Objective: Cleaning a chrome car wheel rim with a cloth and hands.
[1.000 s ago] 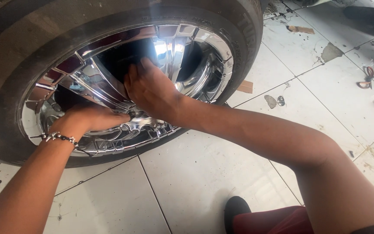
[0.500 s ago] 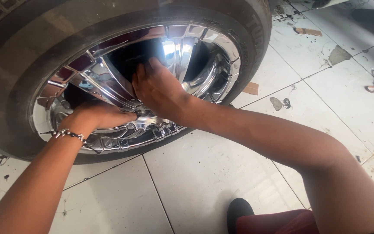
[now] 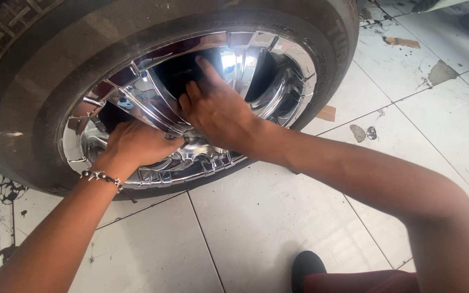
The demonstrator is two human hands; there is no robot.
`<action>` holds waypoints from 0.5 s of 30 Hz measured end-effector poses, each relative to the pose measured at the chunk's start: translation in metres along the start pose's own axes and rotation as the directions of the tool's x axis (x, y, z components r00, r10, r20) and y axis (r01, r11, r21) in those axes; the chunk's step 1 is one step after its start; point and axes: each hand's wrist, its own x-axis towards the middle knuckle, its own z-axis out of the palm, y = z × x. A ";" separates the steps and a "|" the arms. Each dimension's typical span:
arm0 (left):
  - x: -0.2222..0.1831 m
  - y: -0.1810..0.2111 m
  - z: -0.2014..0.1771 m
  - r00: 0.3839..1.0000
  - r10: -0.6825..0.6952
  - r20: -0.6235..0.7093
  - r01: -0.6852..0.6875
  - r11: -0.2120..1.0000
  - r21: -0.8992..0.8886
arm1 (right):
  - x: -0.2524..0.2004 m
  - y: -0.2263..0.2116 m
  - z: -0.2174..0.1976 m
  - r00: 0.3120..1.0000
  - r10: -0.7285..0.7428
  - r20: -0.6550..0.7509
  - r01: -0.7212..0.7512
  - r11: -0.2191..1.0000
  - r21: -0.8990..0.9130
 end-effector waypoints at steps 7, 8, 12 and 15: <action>-0.002 -0.002 0.004 0.999 0.020 -0.039 -0.018 0.999 0.041 | -0.018 0.034 -0.030 0.999 0.046 0.007 -0.046 0.926 0.374; -0.005 -0.001 0.003 0.999 0.016 -0.043 -0.014 0.999 0.036 | -0.017 0.032 -0.026 0.999 0.041 0.004 -0.040 0.928 0.371; -0.019 0.003 0.001 0.918 0.117 -0.378 -0.204 0.959 -0.197 | -0.020 0.014 -0.011 0.998 0.049 -0.040 -0.048 0.999 0.019; -0.026 0.006 -0.002 0.918 0.136 -0.372 -0.228 0.950 -0.214 | -0.026 0.021 0.001 0.990 0.014 -0.143 -0.013 1.000 0.014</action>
